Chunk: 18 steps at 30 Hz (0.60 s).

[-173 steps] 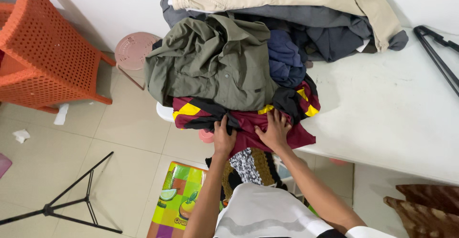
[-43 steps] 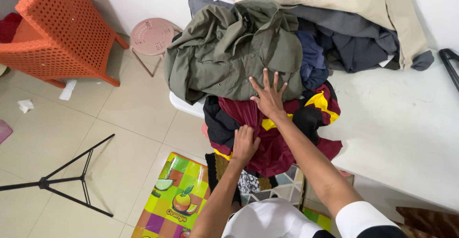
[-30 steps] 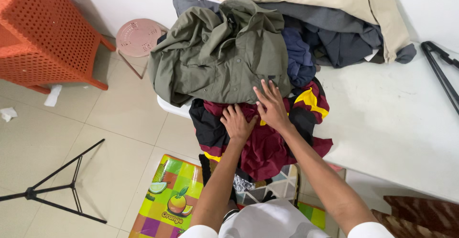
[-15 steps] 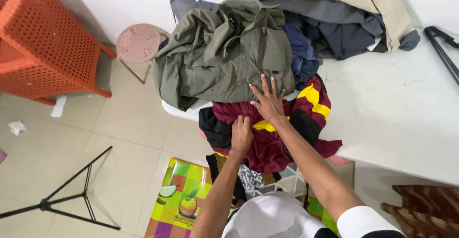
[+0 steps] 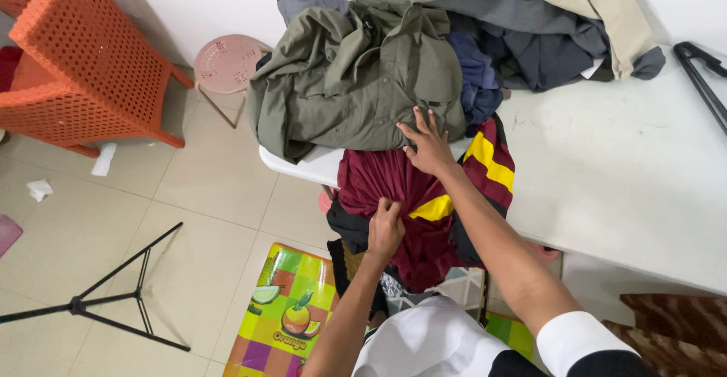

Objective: The person organizes a pile of clothes on a white table. They pick up a black long-sleeved shirt, smooth it out, and place it on a hanger. The person then hangs the shirt in a white wardrobe. They return to the table and pick up a maroon and yellow jacket, smooth it out, and place it on a hanger.

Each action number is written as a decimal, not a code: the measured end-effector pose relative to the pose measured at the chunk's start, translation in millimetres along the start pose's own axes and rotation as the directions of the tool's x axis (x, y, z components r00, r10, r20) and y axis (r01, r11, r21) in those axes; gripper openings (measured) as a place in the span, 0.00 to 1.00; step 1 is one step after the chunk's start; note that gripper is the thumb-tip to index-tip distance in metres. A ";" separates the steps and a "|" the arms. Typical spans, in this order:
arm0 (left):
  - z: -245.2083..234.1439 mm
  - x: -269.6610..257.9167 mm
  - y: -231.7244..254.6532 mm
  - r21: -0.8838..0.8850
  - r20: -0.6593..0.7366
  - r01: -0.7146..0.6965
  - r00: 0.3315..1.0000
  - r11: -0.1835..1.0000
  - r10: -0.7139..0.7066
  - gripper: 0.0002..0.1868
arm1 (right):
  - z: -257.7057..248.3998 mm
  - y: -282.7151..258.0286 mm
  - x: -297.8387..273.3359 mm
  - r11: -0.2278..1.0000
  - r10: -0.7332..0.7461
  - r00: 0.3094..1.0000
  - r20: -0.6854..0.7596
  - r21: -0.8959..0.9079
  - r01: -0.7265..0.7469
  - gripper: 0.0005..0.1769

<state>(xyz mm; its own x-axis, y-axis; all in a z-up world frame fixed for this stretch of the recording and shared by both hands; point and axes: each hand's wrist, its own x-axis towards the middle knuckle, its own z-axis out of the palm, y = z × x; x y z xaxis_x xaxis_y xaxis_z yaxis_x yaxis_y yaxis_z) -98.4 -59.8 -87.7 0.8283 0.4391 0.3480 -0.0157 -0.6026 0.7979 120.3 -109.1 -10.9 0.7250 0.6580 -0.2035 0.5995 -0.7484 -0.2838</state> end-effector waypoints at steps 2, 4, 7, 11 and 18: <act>7.7 -2.0 11.7 -0.012 -0.025 0.032 0.999 0.999 -0.033 0.15 | 6.2 16.8 -20.6 0.981 -0.185 0.969 -0.165 0.021 0.191 0.33; 19.7 3.4 23.0 -0.022 -0.066 0.053 0.996 0.998 -0.054 0.15 | 14.0 32.4 -35.5 0.944 -0.303 0.906 -0.297 0.035 0.327 0.32; 32.8 0.5 38.8 -0.045 -0.128 0.099 0.986 0.994 -0.104 0.16 | 34.4 52.7 -75.1 0.922 -0.334 0.872 -0.358 0.070 0.382 0.31; 39.4 -9.4 50.0 -0.004 -0.181 0.133 0.975 0.991 -0.132 0.16 | 46.0 76.6 -120.4 0.957 -0.263 0.939 -0.220 0.066 0.284 0.29; 65.0 -36.9 80.2 -0.013 -0.233 0.124 0.965 0.992 -0.124 0.18 | 51.9 118.2 -158.8 0.991 -0.129 0.989 -0.069 0.021 0.131 0.20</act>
